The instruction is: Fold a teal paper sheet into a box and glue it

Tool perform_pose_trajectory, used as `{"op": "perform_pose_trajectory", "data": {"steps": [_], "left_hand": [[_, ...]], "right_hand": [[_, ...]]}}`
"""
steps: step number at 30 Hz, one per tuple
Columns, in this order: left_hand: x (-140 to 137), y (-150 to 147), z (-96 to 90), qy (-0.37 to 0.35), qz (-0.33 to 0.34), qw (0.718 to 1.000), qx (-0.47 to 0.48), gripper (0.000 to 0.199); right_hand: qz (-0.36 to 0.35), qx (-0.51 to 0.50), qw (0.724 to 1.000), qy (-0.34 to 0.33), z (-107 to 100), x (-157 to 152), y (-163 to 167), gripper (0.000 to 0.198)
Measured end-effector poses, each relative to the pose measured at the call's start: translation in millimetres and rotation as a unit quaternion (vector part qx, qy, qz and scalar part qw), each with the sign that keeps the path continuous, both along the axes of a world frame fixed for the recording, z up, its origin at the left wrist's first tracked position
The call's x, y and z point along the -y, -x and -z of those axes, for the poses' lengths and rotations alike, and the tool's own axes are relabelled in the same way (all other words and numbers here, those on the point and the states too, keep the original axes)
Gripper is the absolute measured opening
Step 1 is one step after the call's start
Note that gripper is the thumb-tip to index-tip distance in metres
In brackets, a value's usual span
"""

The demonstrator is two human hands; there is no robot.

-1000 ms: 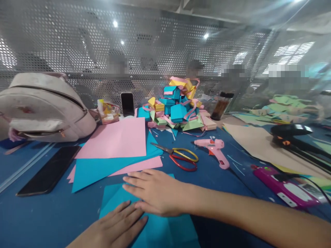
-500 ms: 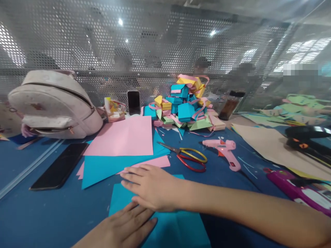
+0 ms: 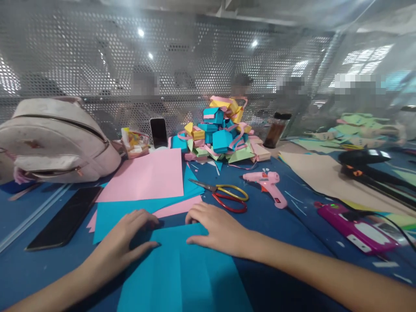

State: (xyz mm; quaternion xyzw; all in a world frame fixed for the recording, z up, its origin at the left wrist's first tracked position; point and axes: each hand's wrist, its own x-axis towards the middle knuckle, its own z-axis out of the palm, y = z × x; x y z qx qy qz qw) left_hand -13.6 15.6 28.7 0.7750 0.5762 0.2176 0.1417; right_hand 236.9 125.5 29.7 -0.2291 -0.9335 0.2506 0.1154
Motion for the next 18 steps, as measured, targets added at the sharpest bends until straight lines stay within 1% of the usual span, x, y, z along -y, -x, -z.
{"op": "perform_pose_trajectory", "data": {"steps": [4, 7, 12, 18], "left_hand": [[-4, -3, 1.6, 0.064, 0.002, 0.997, 0.052, 0.015], [-3, -8, -0.6, 0.078, -0.001, 0.995, 0.066, 0.014], [-1, -13, -6.5, 0.083, -0.012, 0.991, 0.107, 0.016], [5, -18, -9.5, 0.06, -0.037, 0.989, 0.132, 0.022]], "right_hand": [[-0.026, -0.012, 0.997, 0.069, -2, -5, 7, 0.021], [-0.047, -0.025, 0.995, 0.087, -5, -6, 11, 0.013], [-0.067, -0.023, 0.995, 0.066, -11, 3, 22, 0.014], [-0.087, -0.012, 0.996, 0.006, -18, 16, 41, 0.014]]}}
